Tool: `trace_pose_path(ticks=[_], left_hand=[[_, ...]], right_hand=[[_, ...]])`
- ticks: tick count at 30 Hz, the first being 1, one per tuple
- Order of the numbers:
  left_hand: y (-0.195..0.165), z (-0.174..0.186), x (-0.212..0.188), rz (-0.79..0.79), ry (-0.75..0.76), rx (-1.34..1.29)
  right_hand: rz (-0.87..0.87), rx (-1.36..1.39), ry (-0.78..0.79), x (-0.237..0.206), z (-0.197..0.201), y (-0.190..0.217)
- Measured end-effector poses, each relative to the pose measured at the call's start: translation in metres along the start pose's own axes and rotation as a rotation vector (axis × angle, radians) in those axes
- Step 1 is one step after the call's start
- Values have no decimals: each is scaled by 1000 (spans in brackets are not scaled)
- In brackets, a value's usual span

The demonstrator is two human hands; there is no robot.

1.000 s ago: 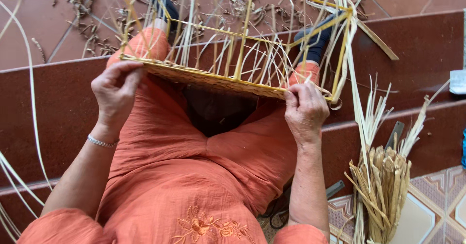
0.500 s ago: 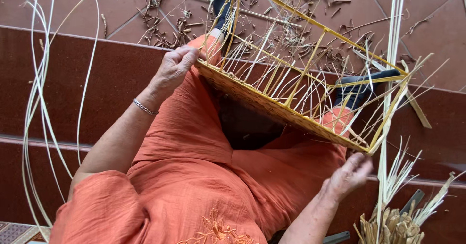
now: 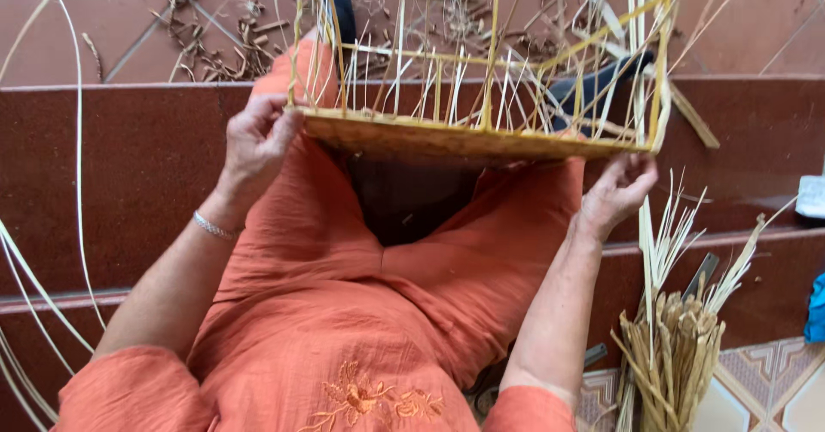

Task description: The person weaves dried palm strips into a rectangular basket frame held between their legs. They interlace the strips by hand, pulling them through the frame to build up the basket base.

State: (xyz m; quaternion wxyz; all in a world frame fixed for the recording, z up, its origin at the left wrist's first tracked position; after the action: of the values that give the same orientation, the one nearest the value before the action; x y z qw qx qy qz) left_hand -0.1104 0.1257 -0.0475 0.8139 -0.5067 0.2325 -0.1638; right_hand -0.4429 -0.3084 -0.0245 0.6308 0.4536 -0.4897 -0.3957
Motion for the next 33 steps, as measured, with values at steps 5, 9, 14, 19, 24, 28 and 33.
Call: trace_pose_path(ticks=[5, 9, 14, 19, 24, 28, 33], left_hand=[[-16, 1, 14, -277, -70, 153], [-28, -1, 15, -358, -52, 240], [-41, 4, 9, -235, -87, 110], [-83, 18, -17, -627, -320, 529], [-94, 19, -12, -833, -127, 853], [-87, 15, -2, -752, -53, 840], [-80, -6, -1, -719, -52, 853]], right_hand=[[114, -24, 45, -45, -46, 64], [472, -91, 568, -119, -134, 137], [559, 22, 769, -162, -210, 175], [575, -58, 760, -171, -235, 173], [502, -89, 691, -165, -243, 174], [496, -126, 645, -163, -254, 176], [441, -294, 659, -157, -269, 177]])
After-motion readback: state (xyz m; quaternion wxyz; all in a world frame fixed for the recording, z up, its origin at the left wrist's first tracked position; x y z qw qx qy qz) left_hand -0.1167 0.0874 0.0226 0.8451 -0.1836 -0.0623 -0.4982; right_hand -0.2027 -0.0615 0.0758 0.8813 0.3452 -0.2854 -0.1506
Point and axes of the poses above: each hand's wrist, its own x-axis towards the middle knuckle, its own z-axis out of the back of the hand, y = z × x, the point moved 7 cm from there along x, towards the middle knuckle, and after that the axes turned 15 degrees about x, right-handed, at the moved point
